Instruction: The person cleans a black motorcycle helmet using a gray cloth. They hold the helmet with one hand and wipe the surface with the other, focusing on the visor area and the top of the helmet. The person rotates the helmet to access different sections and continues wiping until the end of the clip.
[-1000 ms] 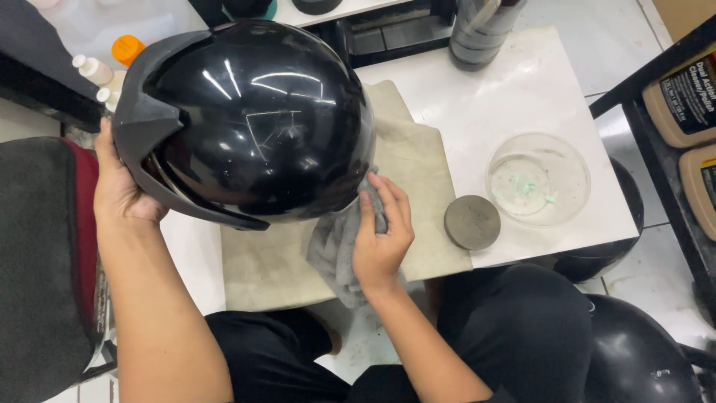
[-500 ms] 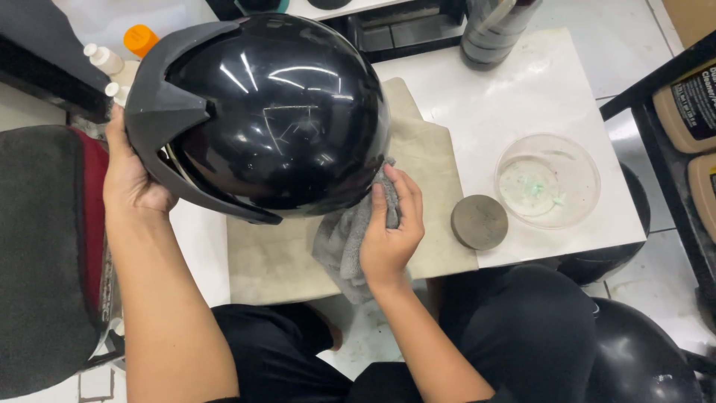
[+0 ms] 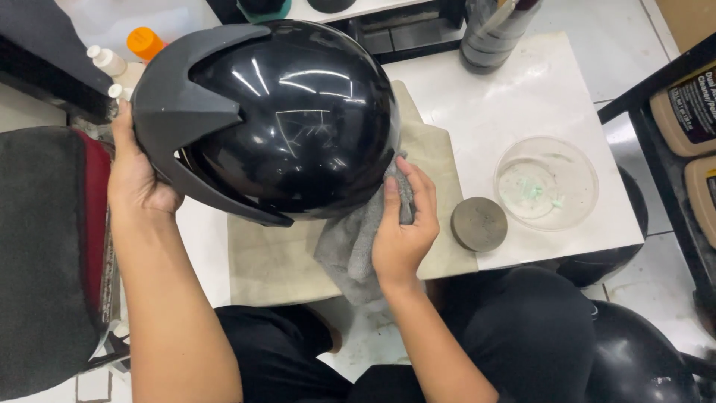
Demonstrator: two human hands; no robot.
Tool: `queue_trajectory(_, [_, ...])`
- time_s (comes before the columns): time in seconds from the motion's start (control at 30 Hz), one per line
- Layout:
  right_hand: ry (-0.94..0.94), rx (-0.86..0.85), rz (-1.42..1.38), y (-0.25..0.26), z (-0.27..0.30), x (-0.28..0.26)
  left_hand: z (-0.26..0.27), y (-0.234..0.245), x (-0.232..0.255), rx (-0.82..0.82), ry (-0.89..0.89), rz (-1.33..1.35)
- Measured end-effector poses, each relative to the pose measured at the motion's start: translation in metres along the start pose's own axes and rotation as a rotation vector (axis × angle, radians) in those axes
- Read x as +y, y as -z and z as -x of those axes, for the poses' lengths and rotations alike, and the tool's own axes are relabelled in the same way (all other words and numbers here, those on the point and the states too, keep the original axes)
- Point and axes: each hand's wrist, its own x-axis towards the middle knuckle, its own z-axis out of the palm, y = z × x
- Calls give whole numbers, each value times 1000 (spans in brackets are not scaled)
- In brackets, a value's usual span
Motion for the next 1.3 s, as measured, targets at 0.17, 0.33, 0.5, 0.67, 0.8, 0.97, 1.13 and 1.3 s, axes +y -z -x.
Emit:
queue_trajectory(0.17, [205,-15,37,0,14,-5,-1,0,-2,16,-21,43])
queue_trajectory(0.33, [295,-74,47,3,-7,-7,4,-2,-2,36,-61,31])
queue_trajectory(0.5, [166,36,91,4,-2,3,18,-13,-2,72,-125,-39])
queue_trajectory(0.67, [394,-13,97,3,14,-3,21,-16,-1,92,-127,-27])
queue_trajectory(0.8, [462,38,73,-1,-10,-12,26,-16,-6,-19,-265,-30])
queue_trajectory(0.97, [420,101,97,4,-2,7,39,-22,-7,-36,-295,-19])
queue_trajectory(1.13, [495,51,109,-4,11,-14,31,-17,-7,-52,-293,-26])
queue_trajectory(1.3, [493,12,141,1,-15,-27,33,-19,-8,-81,-301,-38])
